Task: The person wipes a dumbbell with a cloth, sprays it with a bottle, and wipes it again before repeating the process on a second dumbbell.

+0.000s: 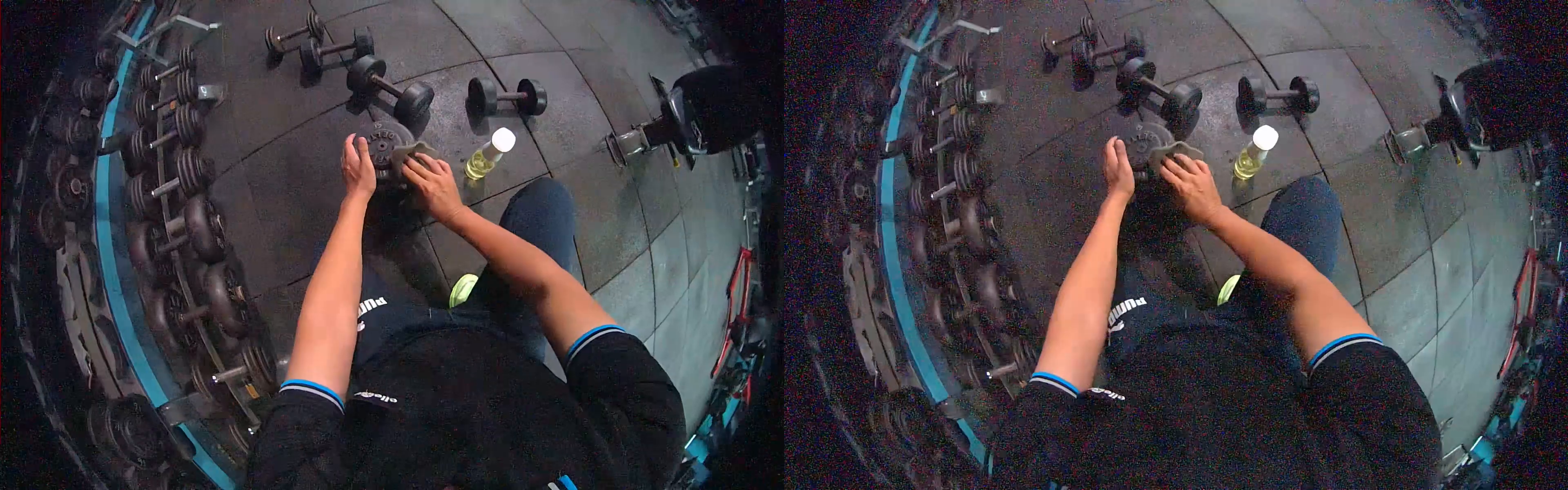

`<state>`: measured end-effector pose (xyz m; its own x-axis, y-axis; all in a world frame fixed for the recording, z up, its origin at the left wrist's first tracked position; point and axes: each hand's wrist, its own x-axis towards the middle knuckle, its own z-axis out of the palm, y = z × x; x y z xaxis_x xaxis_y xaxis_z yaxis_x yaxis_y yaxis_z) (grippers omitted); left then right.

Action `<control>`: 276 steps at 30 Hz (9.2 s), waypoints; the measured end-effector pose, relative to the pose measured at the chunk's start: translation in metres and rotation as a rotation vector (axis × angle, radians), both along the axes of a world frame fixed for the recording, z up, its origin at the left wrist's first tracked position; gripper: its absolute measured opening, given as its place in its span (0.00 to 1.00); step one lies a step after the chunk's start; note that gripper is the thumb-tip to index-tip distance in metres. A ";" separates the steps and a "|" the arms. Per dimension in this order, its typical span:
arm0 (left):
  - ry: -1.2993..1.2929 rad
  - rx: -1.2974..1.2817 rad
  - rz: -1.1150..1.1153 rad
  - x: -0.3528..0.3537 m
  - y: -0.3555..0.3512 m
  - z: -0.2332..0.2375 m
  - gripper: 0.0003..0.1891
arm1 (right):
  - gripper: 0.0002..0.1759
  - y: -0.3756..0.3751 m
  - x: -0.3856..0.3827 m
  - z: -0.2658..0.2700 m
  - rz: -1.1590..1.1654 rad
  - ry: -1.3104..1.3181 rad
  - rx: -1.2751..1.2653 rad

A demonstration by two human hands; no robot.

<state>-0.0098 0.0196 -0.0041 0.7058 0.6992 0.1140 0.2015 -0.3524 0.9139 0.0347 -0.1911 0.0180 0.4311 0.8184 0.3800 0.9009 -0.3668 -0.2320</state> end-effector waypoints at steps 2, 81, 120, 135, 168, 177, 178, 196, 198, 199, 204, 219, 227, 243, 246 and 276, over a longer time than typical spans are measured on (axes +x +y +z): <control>0.114 -0.125 -0.124 -0.010 0.007 0.015 0.46 | 0.28 0.000 -0.002 -0.002 0.013 0.008 0.001; 0.425 0.527 -0.066 0.045 -0.017 0.049 0.42 | 0.34 0.035 -0.023 -0.126 -0.240 0.426 -0.247; 0.387 0.498 -0.039 0.038 -0.004 0.049 0.27 | 0.25 0.053 0.000 -0.054 -0.227 2.358 1.140; 0.388 0.401 -0.031 0.031 -0.006 0.046 0.33 | 0.32 -0.061 0.030 -0.025 -0.566 0.782 -0.431; 0.380 -0.258 -0.136 -0.158 -0.003 0.269 0.24 | 0.32 0.140 0.047 -0.196 -0.314 1.038 0.275; 0.825 0.475 -0.651 -0.098 -0.073 0.332 0.28 | 0.32 0.141 0.055 -0.223 -0.263 0.933 0.237; 0.847 0.477 -0.693 -0.093 -0.080 0.330 0.30 | 0.32 0.140 0.057 -0.223 -0.253 0.924 0.229; 0.843 0.701 -0.569 -0.122 -0.088 0.259 0.32 | 0.32 0.154 0.079 -0.281 0.037 0.779 0.237; 0.810 0.770 -0.514 -0.120 -0.097 0.258 0.32 | 0.32 0.176 0.090 -0.292 0.112 0.723 0.275; 0.804 0.779 -0.518 -0.119 -0.101 0.261 0.31 | 0.32 0.189 0.097 -0.302 0.128 0.686 0.263; 0.810 0.657 -0.613 -0.122 -0.103 0.267 0.31 | 0.39 0.212 0.078 -0.209 0.027 0.756 -0.022; 0.640 0.650 -0.449 -0.139 -0.055 0.292 0.29 | 0.19 0.212 -0.028 -0.132 -0.016 0.638 -0.654; 0.797 0.746 -0.476 -0.130 -0.045 0.261 0.32 | 0.19 0.218 -0.046 -0.127 -0.062 0.606 -0.672; 1.366 0.630 -0.501 -0.089 0.002 0.289 0.16 | 0.23 0.231 0.024 -0.202 0.291 0.771 -0.792; 1.451 0.394 -0.495 -0.089 -0.021 0.260 0.14 | 0.29 0.219 0.013 -0.195 0.140 0.784 -0.924; 0.849 -0.382 0.453 -0.575 -0.117 0.410 0.12 | 0.14 -0.188 -0.028 0.454 -0.366 1.404 -0.828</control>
